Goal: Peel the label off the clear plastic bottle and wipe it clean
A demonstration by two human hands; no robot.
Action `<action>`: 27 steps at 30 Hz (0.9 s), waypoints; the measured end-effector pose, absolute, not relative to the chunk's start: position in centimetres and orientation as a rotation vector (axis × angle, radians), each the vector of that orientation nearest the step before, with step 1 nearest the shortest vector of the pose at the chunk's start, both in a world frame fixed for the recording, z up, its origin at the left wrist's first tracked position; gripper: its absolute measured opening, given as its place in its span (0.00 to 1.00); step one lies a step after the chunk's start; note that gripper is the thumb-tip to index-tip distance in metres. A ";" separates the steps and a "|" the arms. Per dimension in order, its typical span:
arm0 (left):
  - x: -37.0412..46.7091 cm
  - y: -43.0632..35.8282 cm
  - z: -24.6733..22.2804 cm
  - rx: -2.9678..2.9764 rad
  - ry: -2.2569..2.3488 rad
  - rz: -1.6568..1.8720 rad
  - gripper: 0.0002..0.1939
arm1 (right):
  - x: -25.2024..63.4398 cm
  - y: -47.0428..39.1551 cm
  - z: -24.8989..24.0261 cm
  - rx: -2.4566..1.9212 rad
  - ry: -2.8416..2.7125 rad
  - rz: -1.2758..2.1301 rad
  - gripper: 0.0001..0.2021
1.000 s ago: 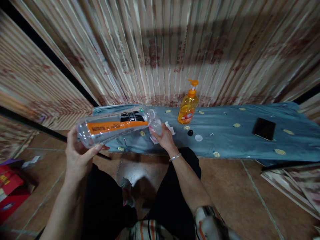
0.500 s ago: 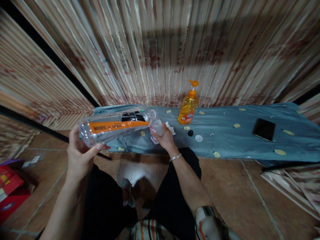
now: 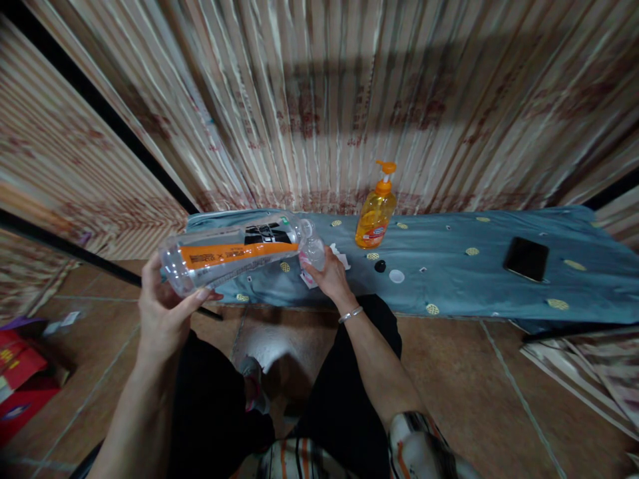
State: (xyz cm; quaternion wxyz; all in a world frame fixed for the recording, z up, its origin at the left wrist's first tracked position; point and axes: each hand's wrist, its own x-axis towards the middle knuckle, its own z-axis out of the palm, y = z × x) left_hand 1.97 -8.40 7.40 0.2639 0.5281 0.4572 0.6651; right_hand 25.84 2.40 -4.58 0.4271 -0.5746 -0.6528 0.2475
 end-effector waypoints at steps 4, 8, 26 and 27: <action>2.0 -8.3 7.3 1.429 1.250 1.803 0.39 | 25.9 2.4 -4.7 -1.414 -1.633 0.612 0.26; 2.0 -8.3 7.3 1.429 1.258 1.799 0.39 | 25.9 2.4 -4.7 -1.432 -1.638 0.613 0.27; 2.3 -8.5 7.8 1.447 1.288 1.778 0.40 | 25.9 2.3 -4.3 -1.441 -1.638 0.642 0.26; 2.4 -8.6 7.8 1.449 1.280 1.778 0.40 | 25.9 2.3 -4.2 -1.441 -1.644 0.647 0.26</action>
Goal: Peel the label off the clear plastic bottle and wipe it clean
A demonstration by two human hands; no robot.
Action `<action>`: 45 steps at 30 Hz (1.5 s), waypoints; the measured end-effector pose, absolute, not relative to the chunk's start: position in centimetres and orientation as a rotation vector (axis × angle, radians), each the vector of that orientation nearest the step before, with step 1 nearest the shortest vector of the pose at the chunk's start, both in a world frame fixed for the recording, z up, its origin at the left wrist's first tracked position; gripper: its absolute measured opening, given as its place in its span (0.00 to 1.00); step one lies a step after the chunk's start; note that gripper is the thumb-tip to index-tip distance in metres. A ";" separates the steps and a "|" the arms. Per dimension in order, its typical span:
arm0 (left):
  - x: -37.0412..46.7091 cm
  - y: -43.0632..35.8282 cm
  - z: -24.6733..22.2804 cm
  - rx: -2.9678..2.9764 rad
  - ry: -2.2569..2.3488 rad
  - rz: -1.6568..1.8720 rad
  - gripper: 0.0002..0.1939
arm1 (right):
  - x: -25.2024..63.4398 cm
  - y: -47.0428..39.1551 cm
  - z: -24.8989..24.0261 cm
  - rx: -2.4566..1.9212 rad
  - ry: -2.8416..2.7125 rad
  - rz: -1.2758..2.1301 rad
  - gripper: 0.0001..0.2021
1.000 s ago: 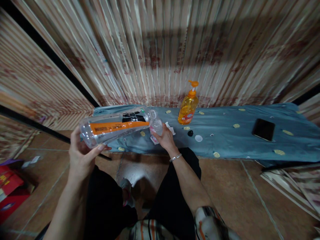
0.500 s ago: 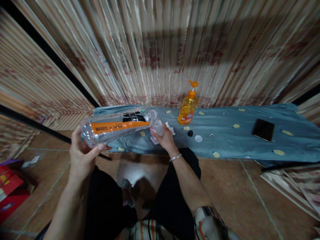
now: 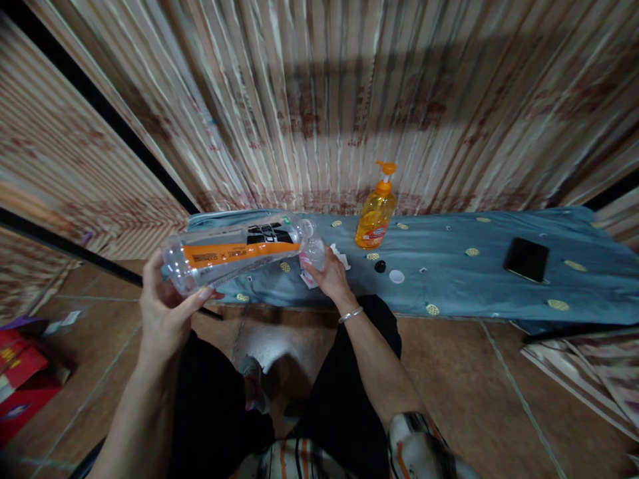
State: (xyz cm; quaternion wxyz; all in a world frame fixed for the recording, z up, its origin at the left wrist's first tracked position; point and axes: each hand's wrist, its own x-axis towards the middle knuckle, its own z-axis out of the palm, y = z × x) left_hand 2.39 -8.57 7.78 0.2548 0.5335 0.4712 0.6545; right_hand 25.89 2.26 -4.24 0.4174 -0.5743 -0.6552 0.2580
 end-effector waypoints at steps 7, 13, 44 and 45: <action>2.4 -8.7 7.7 1.454 1.290 1.774 0.42 | 26.0 2.3 -4.2 -1.432 -1.650 0.650 0.27; 2.5 -8.7 7.9 1.462 1.286 1.770 0.41 | 26.0 2.3 -4.2 -1.446 -1.649 0.647 0.26; 3.2 -8.8 6.8 1.314 1.248 1.831 0.40 | 25.8 2.2 -4.2 -1.436 -1.630 0.644 0.27; 3.2 -8.8 6.8 1.306 1.250 1.831 0.40 | 25.9 2.2 -4.2 -1.435 -1.631 0.647 0.27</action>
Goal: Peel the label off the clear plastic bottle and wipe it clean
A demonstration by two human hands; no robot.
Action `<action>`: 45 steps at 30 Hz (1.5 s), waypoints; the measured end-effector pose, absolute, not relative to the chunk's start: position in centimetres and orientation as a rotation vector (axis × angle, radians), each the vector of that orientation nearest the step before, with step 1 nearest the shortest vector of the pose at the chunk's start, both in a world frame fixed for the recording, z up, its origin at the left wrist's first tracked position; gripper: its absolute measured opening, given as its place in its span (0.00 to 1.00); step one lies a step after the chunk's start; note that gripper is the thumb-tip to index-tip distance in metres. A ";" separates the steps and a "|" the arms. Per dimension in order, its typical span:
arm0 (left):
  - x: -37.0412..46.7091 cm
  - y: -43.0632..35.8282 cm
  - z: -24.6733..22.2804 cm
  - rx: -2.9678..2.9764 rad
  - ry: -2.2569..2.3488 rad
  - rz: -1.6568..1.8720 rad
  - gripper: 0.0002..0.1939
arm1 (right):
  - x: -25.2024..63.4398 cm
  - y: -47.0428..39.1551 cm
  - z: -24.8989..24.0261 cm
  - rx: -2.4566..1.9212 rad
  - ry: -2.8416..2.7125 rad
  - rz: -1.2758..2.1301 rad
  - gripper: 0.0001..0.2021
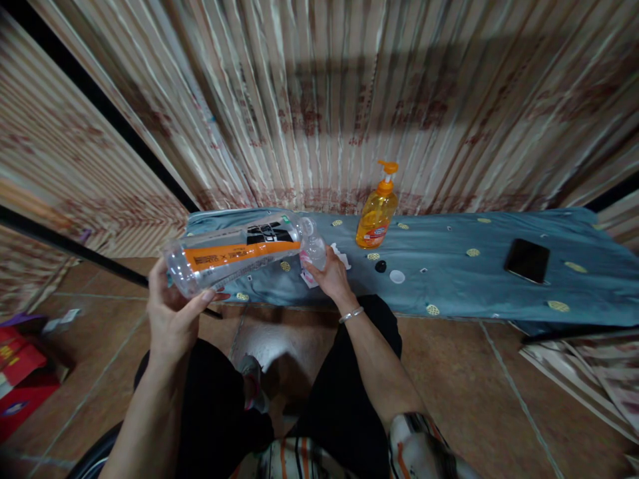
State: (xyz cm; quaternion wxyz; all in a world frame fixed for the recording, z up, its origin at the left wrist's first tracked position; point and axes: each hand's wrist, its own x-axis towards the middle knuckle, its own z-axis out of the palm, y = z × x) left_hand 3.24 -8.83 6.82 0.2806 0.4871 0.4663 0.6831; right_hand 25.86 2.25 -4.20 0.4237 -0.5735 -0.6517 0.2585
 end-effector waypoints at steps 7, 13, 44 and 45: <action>3.3 -8.8 6.8 1.270 1.206 1.852 0.40 | 25.9 2.3 -4.4 -1.432 -1.629 0.667 0.27; 3.2 -8.8 6.4 1.282 1.183 1.886 0.40 | 25.9 2.3 -4.4 -1.424 -1.635 0.653 0.26; 1.8 -7.8 6.3 1.300 1.102 1.839 0.35 | 25.9 2.1 -3.9 -1.420 -1.636 0.659 0.25; 1.8 -7.8 6.3 1.300 1.101 1.838 0.35 | 25.9 2.1 -4.0 -1.421 -1.635 0.658 0.25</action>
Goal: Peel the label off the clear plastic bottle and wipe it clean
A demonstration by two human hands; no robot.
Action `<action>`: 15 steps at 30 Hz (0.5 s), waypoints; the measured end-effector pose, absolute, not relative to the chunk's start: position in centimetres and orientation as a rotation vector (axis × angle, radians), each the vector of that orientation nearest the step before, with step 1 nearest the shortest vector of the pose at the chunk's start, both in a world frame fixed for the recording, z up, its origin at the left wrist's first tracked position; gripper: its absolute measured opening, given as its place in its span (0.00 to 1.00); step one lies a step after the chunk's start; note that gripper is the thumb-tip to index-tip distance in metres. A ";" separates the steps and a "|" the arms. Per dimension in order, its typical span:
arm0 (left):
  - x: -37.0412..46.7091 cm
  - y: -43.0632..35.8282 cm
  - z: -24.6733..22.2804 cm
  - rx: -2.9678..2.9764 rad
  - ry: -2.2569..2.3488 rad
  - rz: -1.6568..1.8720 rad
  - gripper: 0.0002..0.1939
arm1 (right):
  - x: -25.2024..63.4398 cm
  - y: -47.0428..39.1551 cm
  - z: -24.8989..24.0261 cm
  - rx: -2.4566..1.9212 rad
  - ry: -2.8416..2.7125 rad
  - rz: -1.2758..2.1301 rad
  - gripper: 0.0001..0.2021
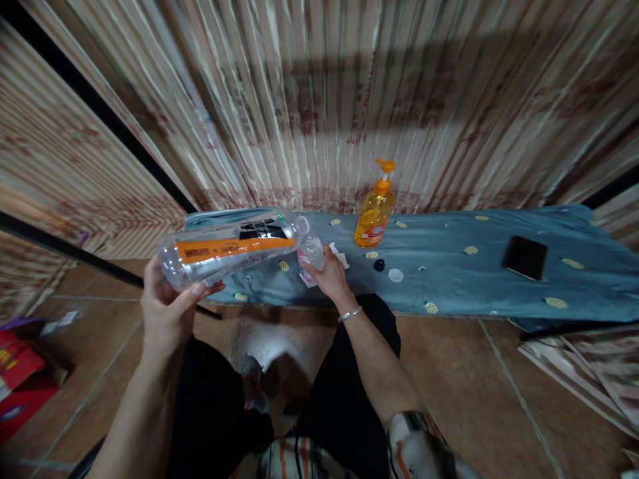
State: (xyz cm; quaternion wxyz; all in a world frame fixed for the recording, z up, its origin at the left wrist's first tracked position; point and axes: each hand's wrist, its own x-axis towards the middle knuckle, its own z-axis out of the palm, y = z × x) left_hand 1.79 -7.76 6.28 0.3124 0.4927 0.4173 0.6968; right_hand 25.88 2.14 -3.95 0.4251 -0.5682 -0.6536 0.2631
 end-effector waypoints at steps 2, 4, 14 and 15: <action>1.7 -7.7 6.4 1.302 1.108 1.840 0.35 | 25.9 2.1 -3.9 -1.420 -1.634 0.654 0.25; 1.6 -7.7 6.5 1.305 1.124 1.842 0.36 | 25.8 2.1 -3.9 -1.422 -1.635 0.652 0.25; 1.3 -7.3 7.0 1.366 1.155 1.801 0.37 | 25.9 2.1 -3.8 -1.460 -1.645 0.668 0.26; 1.3 -7.3 7.1 1.375 1.159 1.797 0.37 | 25.9 2.1 -3.9 -1.456 -1.646 0.668 0.26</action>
